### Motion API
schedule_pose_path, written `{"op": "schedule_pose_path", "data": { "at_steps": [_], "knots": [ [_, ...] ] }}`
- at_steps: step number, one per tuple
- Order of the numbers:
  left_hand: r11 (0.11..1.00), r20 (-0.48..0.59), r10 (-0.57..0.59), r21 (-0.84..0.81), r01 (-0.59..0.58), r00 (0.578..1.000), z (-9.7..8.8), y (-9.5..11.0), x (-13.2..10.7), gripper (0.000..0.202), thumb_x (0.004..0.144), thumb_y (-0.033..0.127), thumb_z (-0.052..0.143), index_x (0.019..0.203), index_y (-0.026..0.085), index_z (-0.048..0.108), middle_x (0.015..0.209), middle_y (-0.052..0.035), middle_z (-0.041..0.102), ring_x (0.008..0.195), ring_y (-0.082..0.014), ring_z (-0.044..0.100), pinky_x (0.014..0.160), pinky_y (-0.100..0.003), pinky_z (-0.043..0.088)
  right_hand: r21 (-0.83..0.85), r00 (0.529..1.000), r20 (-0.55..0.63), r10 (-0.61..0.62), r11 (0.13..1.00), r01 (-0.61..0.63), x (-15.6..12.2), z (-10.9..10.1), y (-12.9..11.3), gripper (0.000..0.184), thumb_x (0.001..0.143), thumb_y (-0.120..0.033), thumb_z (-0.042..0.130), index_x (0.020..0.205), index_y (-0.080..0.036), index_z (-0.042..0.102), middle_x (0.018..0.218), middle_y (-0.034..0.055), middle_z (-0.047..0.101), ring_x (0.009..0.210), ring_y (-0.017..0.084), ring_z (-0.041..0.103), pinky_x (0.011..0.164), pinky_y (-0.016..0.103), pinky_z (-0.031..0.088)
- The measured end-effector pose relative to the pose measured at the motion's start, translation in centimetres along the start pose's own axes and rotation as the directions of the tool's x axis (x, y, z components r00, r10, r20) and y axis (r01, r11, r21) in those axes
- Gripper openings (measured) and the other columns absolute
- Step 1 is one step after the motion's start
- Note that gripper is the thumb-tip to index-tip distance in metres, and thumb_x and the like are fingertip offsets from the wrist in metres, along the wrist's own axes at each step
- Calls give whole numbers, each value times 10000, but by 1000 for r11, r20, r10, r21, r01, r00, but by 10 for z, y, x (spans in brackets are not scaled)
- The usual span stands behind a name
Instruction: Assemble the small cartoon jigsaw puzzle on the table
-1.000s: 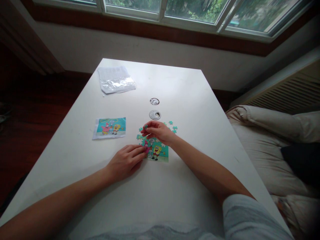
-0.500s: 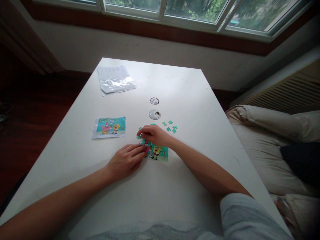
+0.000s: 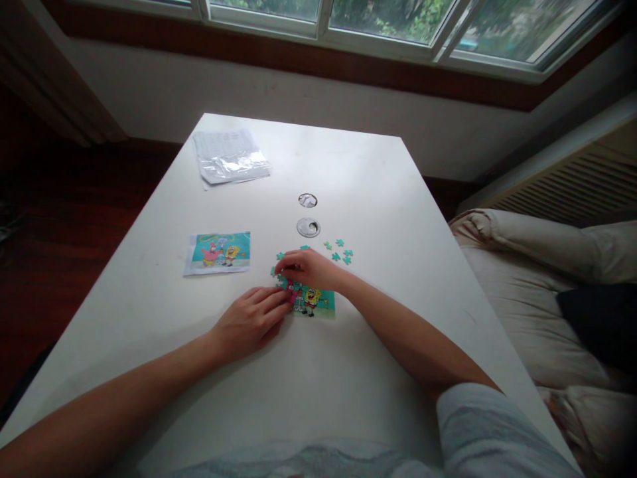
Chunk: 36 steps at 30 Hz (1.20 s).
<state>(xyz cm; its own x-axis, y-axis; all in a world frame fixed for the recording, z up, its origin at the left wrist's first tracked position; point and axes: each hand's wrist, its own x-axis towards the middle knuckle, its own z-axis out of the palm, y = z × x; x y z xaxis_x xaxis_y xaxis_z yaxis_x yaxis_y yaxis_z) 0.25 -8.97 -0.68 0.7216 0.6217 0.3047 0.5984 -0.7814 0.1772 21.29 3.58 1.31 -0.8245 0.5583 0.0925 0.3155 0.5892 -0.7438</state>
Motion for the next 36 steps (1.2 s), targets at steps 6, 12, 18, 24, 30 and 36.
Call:
{"op": "schedule_pose_path", "data": {
  "at_steps": [6, 12, 18, 24, 30, 36],
  "knots": [
    [1000, -30, 6, 5, -6, 1000, 0, 1, 0, 326, 1000, 197, 529, 1290, 171, 675, 1342, -116, 692, 1220, -273, 650, 1010, -435, 567, -84, 994, 15, -104, 991, 105, 2, 4, 6, 187, 945, -148, 623, 1006, -205, 790, 890, 55, 744, 845, 181, 621, 841, 311, 437],
    [1000, -27, 9, 14, -9, 1000, 0, 1, 0, 321, 1003, 201, 534, 1291, 172, 674, 1345, -102, 694, 1214, -267, 652, 1005, -425, 565, -73, 992, 16, -125, 989, 126, 3, 6, 8, 180, 959, -161, 614, 1010, -206, 781, 915, 51, 743, 847, 176, 617, 853, 310, 436],
    [1000, -27, -3, -7, 3, 1000, 0, 1, 0, 329, 1000, 201, 545, 1304, 185, 671, 1338, -104, 697, 1219, -264, 652, 1019, -428, 554, -73, 988, 42, -145, 986, 148, 4, 7, 12, 177, 973, -177, 610, 1011, -211, 779, 923, 47, 749, 877, 181, 624, 871, 318, 424],
    [1000, -41, -6, -22, 5, 999, 0, 1, 1, 331, 1001, 196, 536, 1300, 181, 677, 1321, -114, 705, 1206, -259, 664, 1013, -424, 561, -147, 992, 31, -121, 981, 125, 4, 12, 12, 174, 979, -187, 608, 1035, -215, 771, 942, 55, 727, 890, 188, 588, 874, 326, 400],
    [1000, -19, -6, -3, 6, 1000, 2, 0, 0, 320, 1002, 206, 542, 1293, 178, 671, 1346, -91, 698, 1202, -270, 666, 1005, -428, 569, -214, 994, 22, -110, 970, 112, 2, 13, 10, 173, 991, -235, 608, 1031, -217, 775, 938, 64, 662, 919, 200, 545, 865, 328, 382],
    [1000, -35, -8, -18, 8, 999, 1, 0, -1, 308, 1009, 206, 530, 1275, 174, 683, 1318, -104, 712, 1190, -259, 682, 987, -421, 575, -270, 997, -21, -74, 961, 66, 0, 17, 7, 165, 939, -246, 664, 1090, -218, 726, 1020, 73, 645, 980, 224, 517, 888, 343, 366]
  ]
}}
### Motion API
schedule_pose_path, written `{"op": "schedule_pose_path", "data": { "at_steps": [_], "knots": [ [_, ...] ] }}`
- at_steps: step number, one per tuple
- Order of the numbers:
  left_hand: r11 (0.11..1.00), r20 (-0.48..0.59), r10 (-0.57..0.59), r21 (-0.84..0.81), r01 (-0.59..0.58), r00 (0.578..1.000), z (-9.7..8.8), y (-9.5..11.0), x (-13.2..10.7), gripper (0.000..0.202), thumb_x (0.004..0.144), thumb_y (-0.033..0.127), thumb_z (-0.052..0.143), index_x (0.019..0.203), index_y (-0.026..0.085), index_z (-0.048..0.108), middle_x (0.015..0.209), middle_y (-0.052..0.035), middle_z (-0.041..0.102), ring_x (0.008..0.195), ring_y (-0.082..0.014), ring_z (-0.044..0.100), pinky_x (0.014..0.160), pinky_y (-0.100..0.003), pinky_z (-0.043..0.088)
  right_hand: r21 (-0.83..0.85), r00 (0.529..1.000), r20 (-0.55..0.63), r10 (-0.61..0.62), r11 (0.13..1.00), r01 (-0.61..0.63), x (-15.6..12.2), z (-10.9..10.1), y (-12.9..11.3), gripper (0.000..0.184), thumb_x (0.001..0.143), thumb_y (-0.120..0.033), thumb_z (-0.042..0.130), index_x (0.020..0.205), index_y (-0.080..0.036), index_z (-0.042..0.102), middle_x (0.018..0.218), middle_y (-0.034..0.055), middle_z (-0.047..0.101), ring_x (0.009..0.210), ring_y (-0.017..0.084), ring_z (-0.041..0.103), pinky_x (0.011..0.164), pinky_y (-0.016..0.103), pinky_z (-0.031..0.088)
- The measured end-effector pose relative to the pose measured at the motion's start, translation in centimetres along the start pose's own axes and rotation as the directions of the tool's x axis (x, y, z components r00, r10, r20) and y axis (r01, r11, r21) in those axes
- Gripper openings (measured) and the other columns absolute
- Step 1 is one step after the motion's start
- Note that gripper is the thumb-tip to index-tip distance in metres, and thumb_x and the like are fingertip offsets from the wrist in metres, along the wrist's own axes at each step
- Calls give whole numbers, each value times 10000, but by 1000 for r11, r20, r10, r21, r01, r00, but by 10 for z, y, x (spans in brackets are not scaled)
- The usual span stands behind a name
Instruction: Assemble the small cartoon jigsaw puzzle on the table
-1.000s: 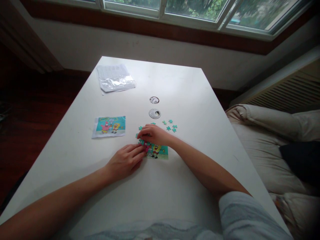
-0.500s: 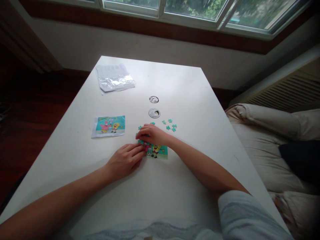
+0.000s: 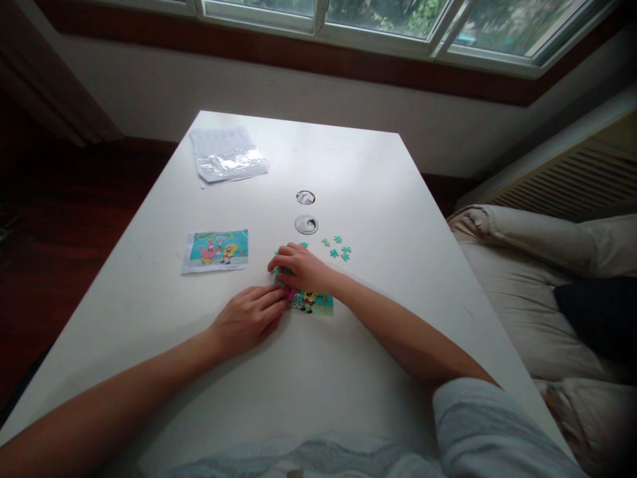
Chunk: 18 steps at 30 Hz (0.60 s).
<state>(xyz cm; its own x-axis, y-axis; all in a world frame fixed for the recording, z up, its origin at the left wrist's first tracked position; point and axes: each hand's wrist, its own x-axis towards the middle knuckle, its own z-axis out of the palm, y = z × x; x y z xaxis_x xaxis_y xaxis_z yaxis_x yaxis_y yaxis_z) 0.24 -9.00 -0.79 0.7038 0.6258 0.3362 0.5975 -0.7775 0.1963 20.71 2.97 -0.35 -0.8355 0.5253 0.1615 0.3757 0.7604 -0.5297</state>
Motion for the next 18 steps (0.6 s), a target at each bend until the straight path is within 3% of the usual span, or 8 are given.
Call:
{"op": "schedule_pose_path", "data": {
  "at_steps": [8, 12, 18],
  "knots": [
    [998, -29, -4, -55, 2, 1000, -1, -6, 1, 249, 1003, 208, 540, 1197, 182, 696, 1293, -74, 733, 1173, -238, 697, 976, -394, 570, -3, 997, -71, 1, 1000, -1, -2, 3, 6, 65, 927, -260, 689, 950, -217, 732, 994, 64, 638, 966, 216, 532, 890, 343, 387],
    [996, -29, -8, -85, 6, 1000, -3, -8, 1, 249, 1001, 203, 548, 1202, 192, 694, 1289, -78, 731, 1188, -233, 680, 1002, -402, 554, 68, 984, -176, -13, 997, 25, -4, 0, 20, 105, 947, -186, 634, 940, -212, 736, 915, 45, 674, 883, 188, 563, 850, 327, 421],
    [994, -41, -101, -47, 99, 994, -5, -16, 0, 272, 992, 198, 564, 1235, 209, 686, 1326, -74, 706, 1262, -267, 610, 1075, -461, 505, 217, 883, -431, 187, 971, -100, -12, -16, 37, 132, 917, -165, 604, 950, -213, 722, 845, 21, 688, 761, 154, 581, 735, 294, 460]
  ]
}}
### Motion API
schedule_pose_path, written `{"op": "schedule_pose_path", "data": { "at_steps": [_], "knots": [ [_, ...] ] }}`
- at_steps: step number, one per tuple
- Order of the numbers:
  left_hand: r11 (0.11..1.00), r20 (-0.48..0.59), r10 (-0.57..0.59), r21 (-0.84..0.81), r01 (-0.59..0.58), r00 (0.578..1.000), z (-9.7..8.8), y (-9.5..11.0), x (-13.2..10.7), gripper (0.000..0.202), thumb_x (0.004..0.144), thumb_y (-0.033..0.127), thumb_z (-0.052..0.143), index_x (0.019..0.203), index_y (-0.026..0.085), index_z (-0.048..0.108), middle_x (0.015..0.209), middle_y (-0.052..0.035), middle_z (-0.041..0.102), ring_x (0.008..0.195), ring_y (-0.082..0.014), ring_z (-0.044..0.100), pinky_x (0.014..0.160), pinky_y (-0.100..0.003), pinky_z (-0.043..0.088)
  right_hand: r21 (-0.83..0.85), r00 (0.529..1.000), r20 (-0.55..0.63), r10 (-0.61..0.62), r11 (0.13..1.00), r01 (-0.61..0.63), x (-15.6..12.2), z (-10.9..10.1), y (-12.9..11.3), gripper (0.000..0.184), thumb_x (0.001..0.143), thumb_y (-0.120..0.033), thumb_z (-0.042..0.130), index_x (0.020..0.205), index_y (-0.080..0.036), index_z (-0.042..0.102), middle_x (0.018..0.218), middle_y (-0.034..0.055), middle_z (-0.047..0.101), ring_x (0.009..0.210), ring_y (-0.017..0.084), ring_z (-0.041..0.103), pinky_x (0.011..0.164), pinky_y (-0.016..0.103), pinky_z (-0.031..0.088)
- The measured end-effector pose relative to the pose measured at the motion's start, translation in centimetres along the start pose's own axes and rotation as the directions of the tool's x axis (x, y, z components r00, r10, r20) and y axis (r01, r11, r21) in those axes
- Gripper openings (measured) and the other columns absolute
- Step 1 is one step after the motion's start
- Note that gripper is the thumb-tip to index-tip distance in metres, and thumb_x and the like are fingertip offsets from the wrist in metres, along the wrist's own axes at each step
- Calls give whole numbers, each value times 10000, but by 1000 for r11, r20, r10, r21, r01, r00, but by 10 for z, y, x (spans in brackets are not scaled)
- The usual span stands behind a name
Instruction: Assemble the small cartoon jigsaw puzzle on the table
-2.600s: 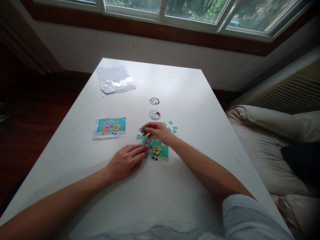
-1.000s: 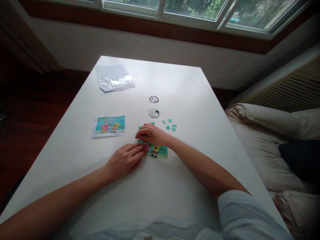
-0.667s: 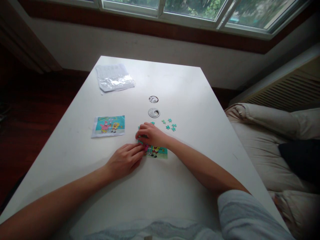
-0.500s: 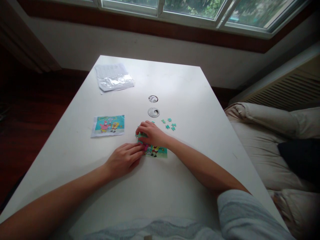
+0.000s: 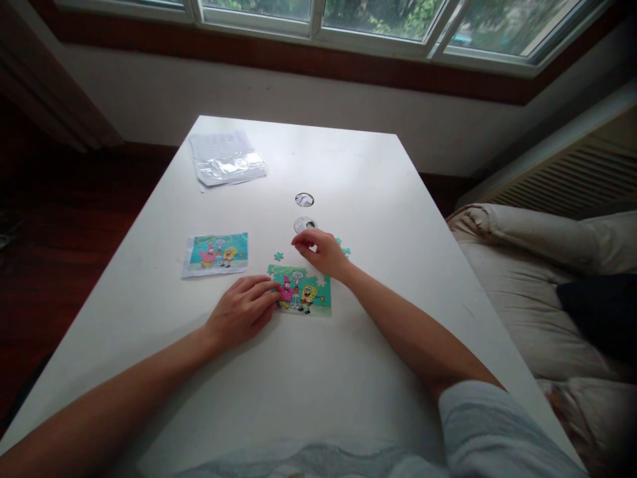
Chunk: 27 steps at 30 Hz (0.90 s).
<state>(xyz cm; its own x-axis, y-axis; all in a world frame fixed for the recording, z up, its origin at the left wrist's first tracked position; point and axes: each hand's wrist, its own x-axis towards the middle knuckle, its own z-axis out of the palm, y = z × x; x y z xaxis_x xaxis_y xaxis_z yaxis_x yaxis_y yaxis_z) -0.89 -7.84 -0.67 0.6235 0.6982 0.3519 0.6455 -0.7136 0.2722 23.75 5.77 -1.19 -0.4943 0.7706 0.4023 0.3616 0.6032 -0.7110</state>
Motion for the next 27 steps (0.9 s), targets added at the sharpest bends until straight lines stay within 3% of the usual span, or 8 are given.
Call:
{"op": "schedule_pose_path", "data": {
  "at_steps": [4, 9, 14, 18, 23, 27],
  "knots": [
    [995, 15, -83, 56, 82, 996, 1, -5, 1, 344, 998, 230, 564, 1331, 209, 647, 1407, -79, 656, 1351, -295, 540, 1133, -504, 459, 24, 993, -98, 64, 998, -62, 4, -14, 0, 113, 908, -224, 619, 938, -217, 728, 832, 20, 699, 746, 157, 598, 713, 301, 475],
    [990, 98, -81, 124, 68, 992, 1, -4, 2, 427, 1025, 299, 542, 1433, 180, 587, 1518, -86, 570, 1479, -337, 408, 1227, -569, 336, 66, 962, -206, 180, 983, -170, 12, -44, 7, 129, 885, -271, 638, 937, -201, 734, 838, 23, 710, 737, 157, 586, 712, 319, 476],
    [989, 177, -92, 134, 69, 980, -2, -2, 4, 477, 1029, 357, 543, 1469, 172, 548, 1568, -92, 516, 1488, -328, 403, 1247, -547, 298, 4, 956, -99, 275, 961, -276, 14, -74, 18, 175, 903, -336, 650, 947, -198, 748, 826, 31, 717, 705, 154, 579, 686, 329, 464],
    [989, 213, -101, 130, 74, 972, -4, -1, 5, 539, 1023, 393, 553, 1514, 177, 496, 1595, -95, 482, 1493, -329, 394, 1248, -544, 287, -148, 978, -8, 210, 967, -209, 11, -90, 24, 166, 917, -322, 639, 946, -212, 760, 910, 52, 726, 782, 178, 609, 727, 348, 485],
    [987, 244, -102, 143, 68, 964, -3, -1, 5, 562, 1033, 420, 528, 1541, 190, 463, 1631, -80, 433, 1517, -322, 357, 1266, -528, 248, -301, 982, -32, 188, 935, -189, 10, -114, 30, 186, 922, -341, 638, 984, -227, 771, 1036, 92, 697, 901, 227, 601, 769, 380, 506],
    [990, 250, -91, 132, 59, 964, 0, 0, 4, 618, 1029, 441, 529, 1588, 211, 398, 1651, -81, 399, 1535, -321, 331, 1270, -533, 239, -313, 980, -22, 198, 929, -195, 7, -127, 33, 191, 918, -328, 642, 1024, -222, 760, 1031, 85, 707, 885, 224, 632, 765, 371, 508]
  ]
}}
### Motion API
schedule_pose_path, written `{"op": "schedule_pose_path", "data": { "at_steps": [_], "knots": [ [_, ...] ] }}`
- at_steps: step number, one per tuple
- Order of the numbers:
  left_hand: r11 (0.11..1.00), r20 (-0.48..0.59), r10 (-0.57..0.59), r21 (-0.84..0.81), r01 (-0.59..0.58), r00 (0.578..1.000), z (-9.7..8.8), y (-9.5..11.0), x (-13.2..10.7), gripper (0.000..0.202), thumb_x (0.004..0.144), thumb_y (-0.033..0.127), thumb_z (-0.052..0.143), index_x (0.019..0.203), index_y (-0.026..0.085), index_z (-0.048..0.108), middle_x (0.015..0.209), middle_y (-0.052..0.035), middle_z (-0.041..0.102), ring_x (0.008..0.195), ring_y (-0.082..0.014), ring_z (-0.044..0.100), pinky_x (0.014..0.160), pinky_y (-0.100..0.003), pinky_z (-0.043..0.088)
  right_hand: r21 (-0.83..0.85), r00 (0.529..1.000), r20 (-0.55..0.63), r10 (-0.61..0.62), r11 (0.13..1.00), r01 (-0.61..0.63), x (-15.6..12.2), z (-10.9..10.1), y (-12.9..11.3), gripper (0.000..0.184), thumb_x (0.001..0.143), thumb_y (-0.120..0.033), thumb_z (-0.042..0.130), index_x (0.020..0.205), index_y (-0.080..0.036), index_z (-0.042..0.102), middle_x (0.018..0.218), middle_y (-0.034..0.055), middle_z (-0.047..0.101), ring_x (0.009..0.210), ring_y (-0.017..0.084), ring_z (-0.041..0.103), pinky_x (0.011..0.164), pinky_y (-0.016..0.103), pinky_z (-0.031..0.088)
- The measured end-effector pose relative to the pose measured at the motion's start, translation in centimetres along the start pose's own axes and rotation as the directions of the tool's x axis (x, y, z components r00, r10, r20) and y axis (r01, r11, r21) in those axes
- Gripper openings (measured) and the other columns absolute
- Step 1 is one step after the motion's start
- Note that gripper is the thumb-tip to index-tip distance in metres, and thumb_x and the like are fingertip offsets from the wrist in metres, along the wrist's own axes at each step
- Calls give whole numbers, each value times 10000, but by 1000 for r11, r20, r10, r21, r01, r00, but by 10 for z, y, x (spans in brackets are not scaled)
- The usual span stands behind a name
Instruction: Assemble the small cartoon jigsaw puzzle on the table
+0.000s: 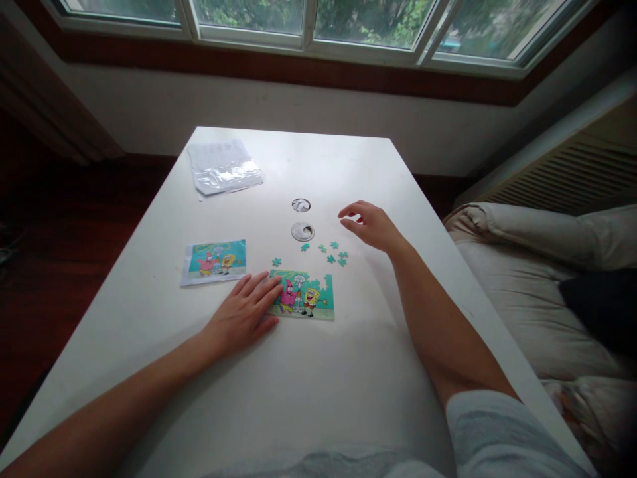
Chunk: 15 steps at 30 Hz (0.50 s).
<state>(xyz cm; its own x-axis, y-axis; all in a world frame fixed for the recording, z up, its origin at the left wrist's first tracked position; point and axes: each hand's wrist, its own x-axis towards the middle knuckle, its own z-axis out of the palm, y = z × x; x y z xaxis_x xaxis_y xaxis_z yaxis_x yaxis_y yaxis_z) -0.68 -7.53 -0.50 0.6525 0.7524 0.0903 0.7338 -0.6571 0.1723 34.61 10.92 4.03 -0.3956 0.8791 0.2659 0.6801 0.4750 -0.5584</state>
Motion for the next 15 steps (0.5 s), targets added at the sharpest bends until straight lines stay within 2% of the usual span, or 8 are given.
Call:
{"op": "schedule_pose_path", "data": {
  "at_steps": [5, 8, 11, 13, 15],
  "knots": [
    [999, -32, 24, -42, -26, 999, 3, 1, 2, 680, 1029, 438, 524, 1630, 209, 304, 1662, -98, 375, 1561, -315, 283, 1280, -541, 229, -47, 967, 248, -56, 996, 70, -6, 17, -2, 155, 893, -282, 680, 1017, -229, 757, 949, 61, 717, 857, 212, 639, 780, 345, 484],
    [995, -105, 49, -80, -57, 993, 2, -2, 3, 560, 1027, 368, 528, 1553, 198, 435, 1598, -109, 473, 1512, -304, 369, 1263, -533, 284, -132, 953, 288, -97, 981, 140, -8, 31, -5, 191, 881, -268, 709, 1063, -230, 753, 978, 79, 702, 949, 243, 613, 829, 354, 468],
    [984, -183, 105, -122, -128, 977, -1, -6, 3, 352, 1008, 267, 541, 1344, 196, 618, 1430, -99, 634, 1379, -279, 509, 1173, -480, 422, -141, 943, 305, -132, 973, 181, -9, 39, -6, 210, 879, -238, 714, 1085, -237, 754, 990, 87, 683, 964, 250, 585, 849, 359, 457],
    [973, -205, 147, -144, -178, 968, -4, -7, 3, 267, 996, 225, 542, 1230, 202, 668, 1317, -90, 697, 1280, -258, 573, 1095, -443, 487, -118, 939, 302, -163, 971, 206, -9, 42, -5, 200, 887, -219, 702, 1077, -246, 759, 994, 89, 673, 959, 251, 573, 858, 366, 451],
    [963, -206, 183, -157, -218, 961, -6, -5, 3, 243, 994, 209, 539, 1193, 206, 678, 1246, -87, 722, 1190, -238, 615, 1038, -419, 517, -95, 939, 288, -188, 970, 223, -9, 45, -4, 188, 898, -209, 687, 1065, -253, 761, 982, 86, 664, 953, 251, 564, 860, 371, 445]
  ]
}}
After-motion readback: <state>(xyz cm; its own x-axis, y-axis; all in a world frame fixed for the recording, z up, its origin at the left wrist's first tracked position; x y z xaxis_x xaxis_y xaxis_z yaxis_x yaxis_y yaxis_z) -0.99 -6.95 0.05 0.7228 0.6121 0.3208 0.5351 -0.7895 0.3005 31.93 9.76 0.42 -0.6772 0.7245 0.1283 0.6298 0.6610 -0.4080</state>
